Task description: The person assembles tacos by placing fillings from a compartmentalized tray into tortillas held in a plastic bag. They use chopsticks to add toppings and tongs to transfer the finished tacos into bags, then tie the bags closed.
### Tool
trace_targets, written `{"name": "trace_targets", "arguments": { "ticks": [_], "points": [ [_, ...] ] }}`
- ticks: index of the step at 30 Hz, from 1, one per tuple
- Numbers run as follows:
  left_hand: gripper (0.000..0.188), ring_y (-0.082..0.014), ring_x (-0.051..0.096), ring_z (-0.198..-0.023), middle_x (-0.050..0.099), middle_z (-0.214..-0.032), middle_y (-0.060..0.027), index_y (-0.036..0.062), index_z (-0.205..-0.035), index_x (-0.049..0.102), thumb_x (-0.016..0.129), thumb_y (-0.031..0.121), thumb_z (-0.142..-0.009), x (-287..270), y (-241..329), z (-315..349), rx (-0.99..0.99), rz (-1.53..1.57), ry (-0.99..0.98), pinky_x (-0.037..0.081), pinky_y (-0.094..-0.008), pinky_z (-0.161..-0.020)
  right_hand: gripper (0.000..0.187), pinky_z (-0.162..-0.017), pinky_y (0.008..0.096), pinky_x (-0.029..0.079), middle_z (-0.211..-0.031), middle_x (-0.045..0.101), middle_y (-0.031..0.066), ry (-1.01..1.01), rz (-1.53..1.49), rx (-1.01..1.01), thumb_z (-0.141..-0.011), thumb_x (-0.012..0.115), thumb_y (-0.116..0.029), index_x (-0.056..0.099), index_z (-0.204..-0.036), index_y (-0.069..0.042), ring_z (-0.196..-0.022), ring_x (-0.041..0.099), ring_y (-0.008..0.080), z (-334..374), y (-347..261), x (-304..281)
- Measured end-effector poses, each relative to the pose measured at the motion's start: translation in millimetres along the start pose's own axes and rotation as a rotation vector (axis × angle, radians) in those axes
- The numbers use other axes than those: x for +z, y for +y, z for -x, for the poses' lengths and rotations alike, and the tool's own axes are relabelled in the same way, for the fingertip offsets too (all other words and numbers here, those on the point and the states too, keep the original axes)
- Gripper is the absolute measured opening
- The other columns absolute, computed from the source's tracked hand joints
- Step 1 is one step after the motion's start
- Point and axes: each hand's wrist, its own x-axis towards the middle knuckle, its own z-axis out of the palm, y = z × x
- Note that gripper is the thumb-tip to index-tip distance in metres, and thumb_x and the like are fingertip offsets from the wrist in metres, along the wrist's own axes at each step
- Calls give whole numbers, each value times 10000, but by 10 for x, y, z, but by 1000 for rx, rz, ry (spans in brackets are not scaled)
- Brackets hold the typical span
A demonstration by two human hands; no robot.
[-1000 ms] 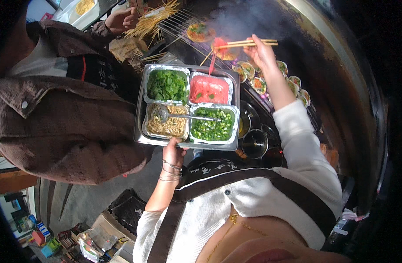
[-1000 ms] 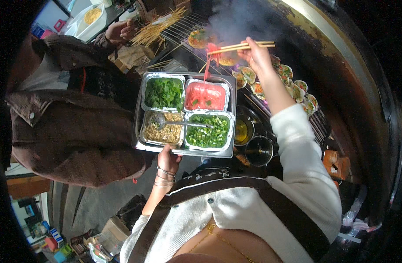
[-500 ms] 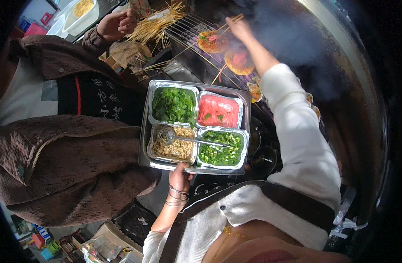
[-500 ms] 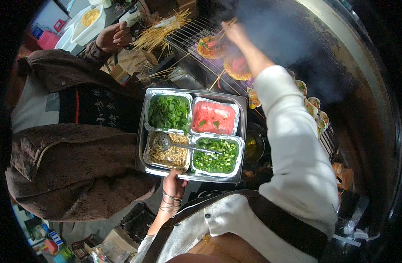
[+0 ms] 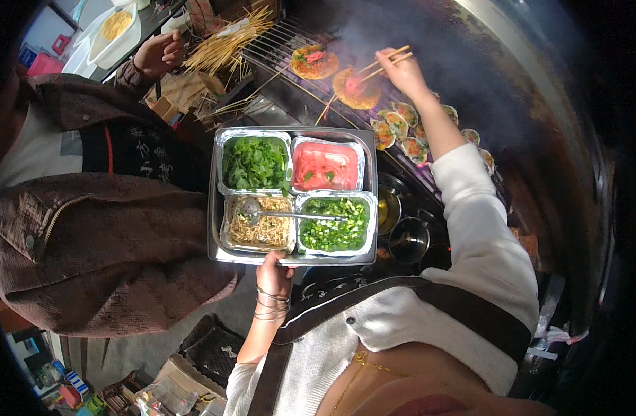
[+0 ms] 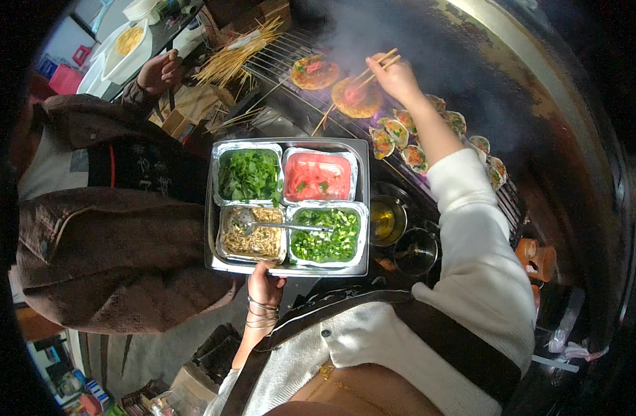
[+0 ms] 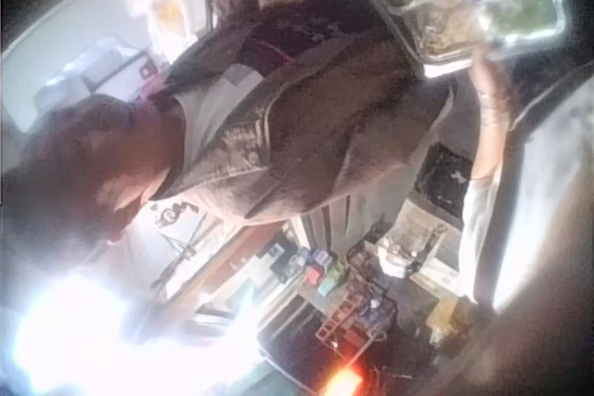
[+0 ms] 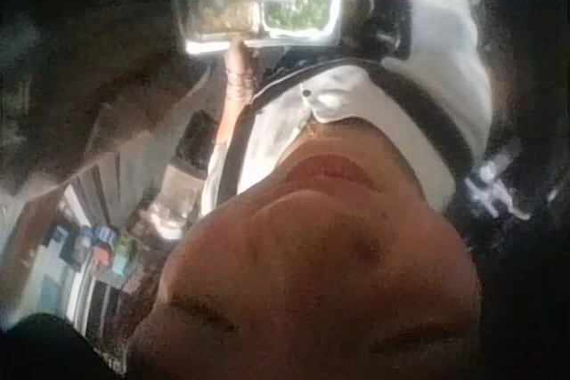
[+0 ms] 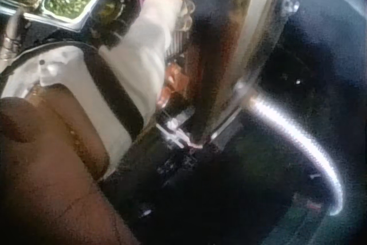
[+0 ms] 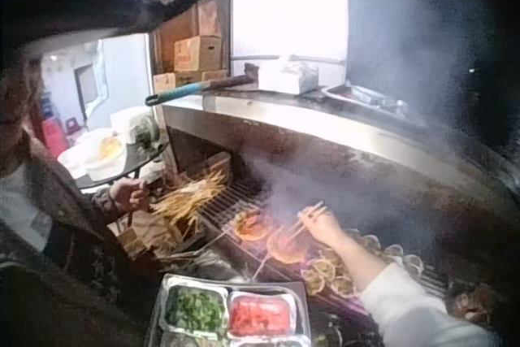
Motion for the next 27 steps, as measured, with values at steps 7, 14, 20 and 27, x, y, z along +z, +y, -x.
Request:
{"name": "trace_targets", "arguments": {
  "ticks": [7, 14, 20, 27],
  "points": [
    [125, -141, 504, -519, 548, -685, -36, 52, -816, 516, 485, 129, -723, 17, 50, 31, -37, -6, 28, 316, -230, -396, 160, -563, 255, 440, -697, 592, 58, -308, -55, -398, -769, 605, -199, 601, -779, -40, -635, 567, 118, 158, -162, 533],
    [112, -136, 504, -514, 544, -661, -35, 41, -783, 524, 490, 128, -721, 60, 72, 61, -29, -1, 49, 312, -227, -393, 74, -558, 262, 440, -709, 579, 35, -370, -120, -290, -766, 606, -126, 597, -776, -52, -647, 567, 131, 293, -195, 426],
    [120, -152, 511, -502, 547, -649, -48, 37, -784, 519, 490, 133, -719, 48, 106, 56, -33, -1, 26, 317, -230, -394, 114, -548, 314, 457, -742, 533, 52, -495, 162, -711, -776, 558, -200, 583, -789, -89, -664, 557, 210, 440, -173, 602],
    [138, -161, 506, -496, 545, -656, -66, 8, -788, 520, 483, 119, -715, 89, 134, 83, -25, -23, 85, 333, -232, -407, 118, -503, 351, 447, -728, 505, 54, -424, 316, -776, -768, 549, -201, 576, -819, -98, -617, 543, 251, 428, -24, 843]
  ]
}}
